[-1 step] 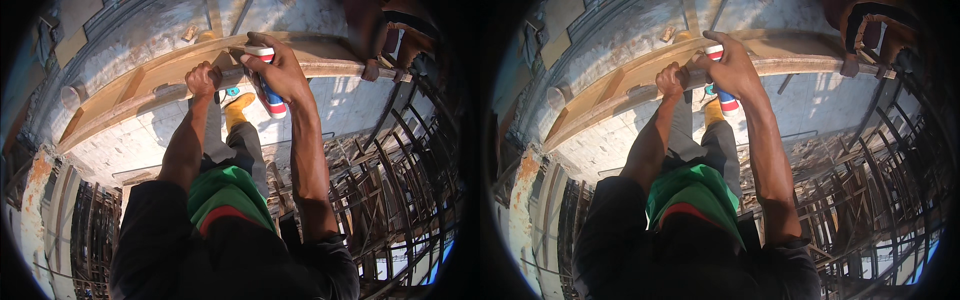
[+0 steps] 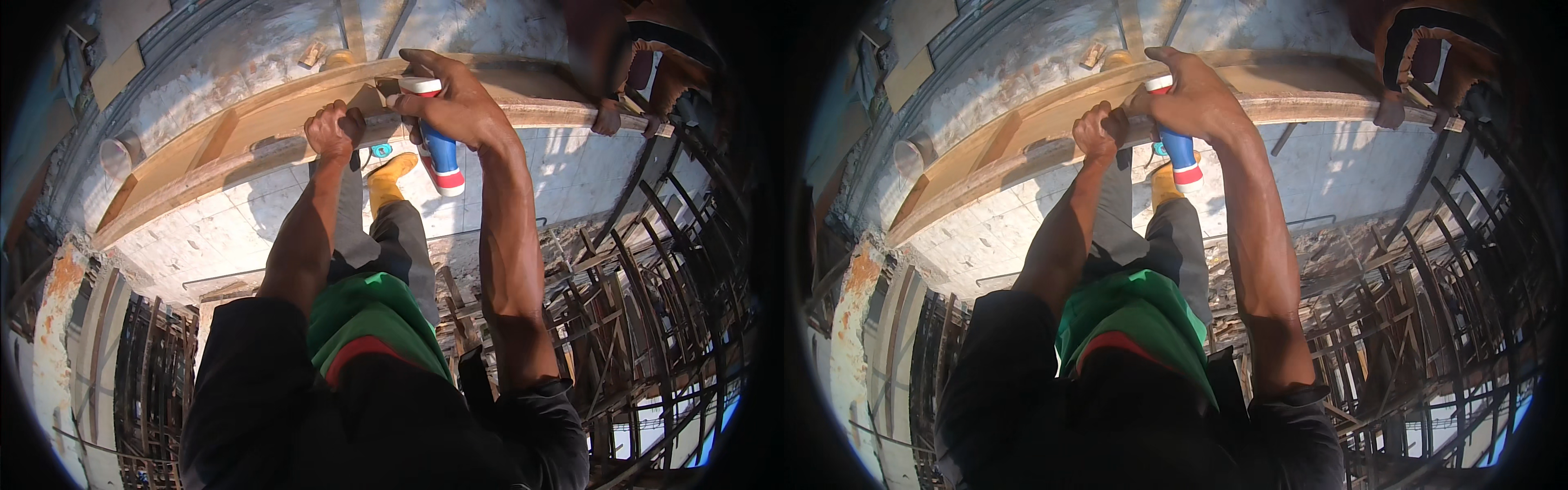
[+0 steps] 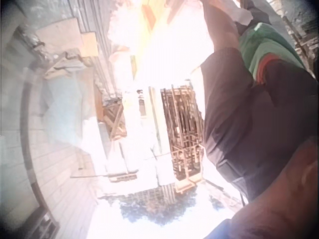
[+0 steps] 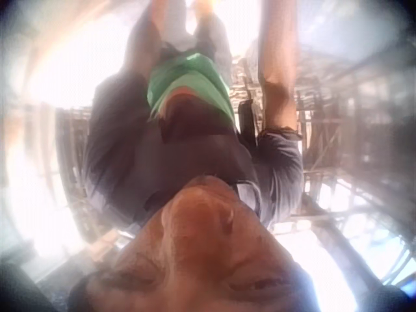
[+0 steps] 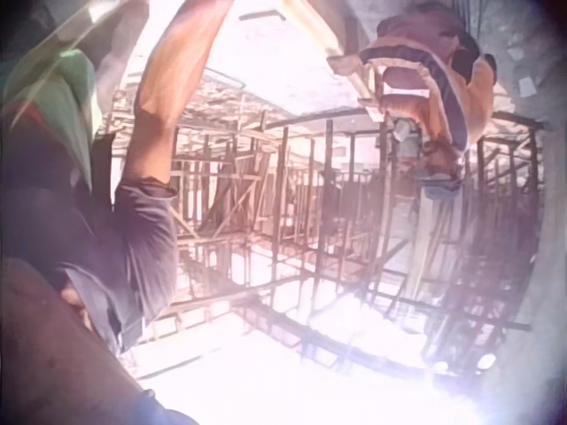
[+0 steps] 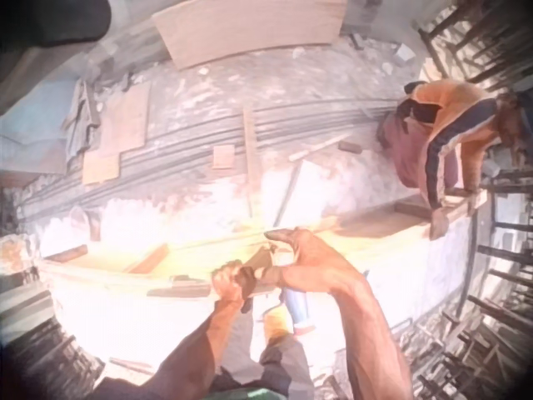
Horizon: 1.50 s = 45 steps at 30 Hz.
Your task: The person saws a curved line into a wooden board using a hand saw while another person holds the board steady.
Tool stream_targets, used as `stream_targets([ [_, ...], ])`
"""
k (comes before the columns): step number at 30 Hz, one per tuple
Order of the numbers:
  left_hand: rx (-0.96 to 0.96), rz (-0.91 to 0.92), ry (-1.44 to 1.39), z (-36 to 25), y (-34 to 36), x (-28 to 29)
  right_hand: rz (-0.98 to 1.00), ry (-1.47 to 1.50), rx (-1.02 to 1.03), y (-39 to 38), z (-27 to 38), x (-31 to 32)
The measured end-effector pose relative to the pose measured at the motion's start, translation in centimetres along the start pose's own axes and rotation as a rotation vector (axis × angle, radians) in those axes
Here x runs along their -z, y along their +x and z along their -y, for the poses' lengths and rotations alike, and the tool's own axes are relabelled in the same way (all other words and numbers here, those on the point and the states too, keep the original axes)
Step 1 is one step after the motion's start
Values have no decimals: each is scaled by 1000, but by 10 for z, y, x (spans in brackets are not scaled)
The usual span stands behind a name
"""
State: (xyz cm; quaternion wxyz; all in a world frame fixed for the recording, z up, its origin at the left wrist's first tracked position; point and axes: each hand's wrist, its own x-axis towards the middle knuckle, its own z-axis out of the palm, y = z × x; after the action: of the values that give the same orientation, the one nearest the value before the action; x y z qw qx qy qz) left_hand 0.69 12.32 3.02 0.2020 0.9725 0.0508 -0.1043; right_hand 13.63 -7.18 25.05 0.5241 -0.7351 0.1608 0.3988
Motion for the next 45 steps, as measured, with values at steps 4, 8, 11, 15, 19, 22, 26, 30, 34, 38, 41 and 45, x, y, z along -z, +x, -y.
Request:
stream_targets([
  [4, -87, -71, -15, 5, -7, 4, 74, -58, -159, 5, 13, 9],
  [8, 23, 125, 174, 7, 1, 14, -213, 165, 24, -60, -37, -50],
  [11, 85, 122, 173, -20, 22, 12, -411, 268, -58, -178, -185, -129],
  [15, 56, 103, 176, -16, 17, 13, -385, 246, -59, -177, -248, -144],
  [19, 26, 64, 212, -14, 4, 21, -473, 323, -53, -162, -286, -179],
  [22, 51, 106, 188, -16, 4, 19, -545, 313, 9, -144, -322, -196],
  [26, 64, 112, 248, -19, 4, 20, -537, 150, 102, -114, -364, -202],
  [30, 53, 103, 283, -28, 3, 24, -466, 101, 331, -61, -434, -200],
  [34, 55, 54, 338, -29, 0, 14, -464, -13, 716, 18, -479, -191],
  [38, -18, 1, 383, -25, 0, 6, -285, -150, 705, 63, -492, -190],
  [41, -9, -68, 398, -18, 1, 6, -490, -179, 644, 35, -481, -181],
  [45, 25, -81, 309, -25, -1, 9, -442, -242, 630, -56, -453, -183],
])
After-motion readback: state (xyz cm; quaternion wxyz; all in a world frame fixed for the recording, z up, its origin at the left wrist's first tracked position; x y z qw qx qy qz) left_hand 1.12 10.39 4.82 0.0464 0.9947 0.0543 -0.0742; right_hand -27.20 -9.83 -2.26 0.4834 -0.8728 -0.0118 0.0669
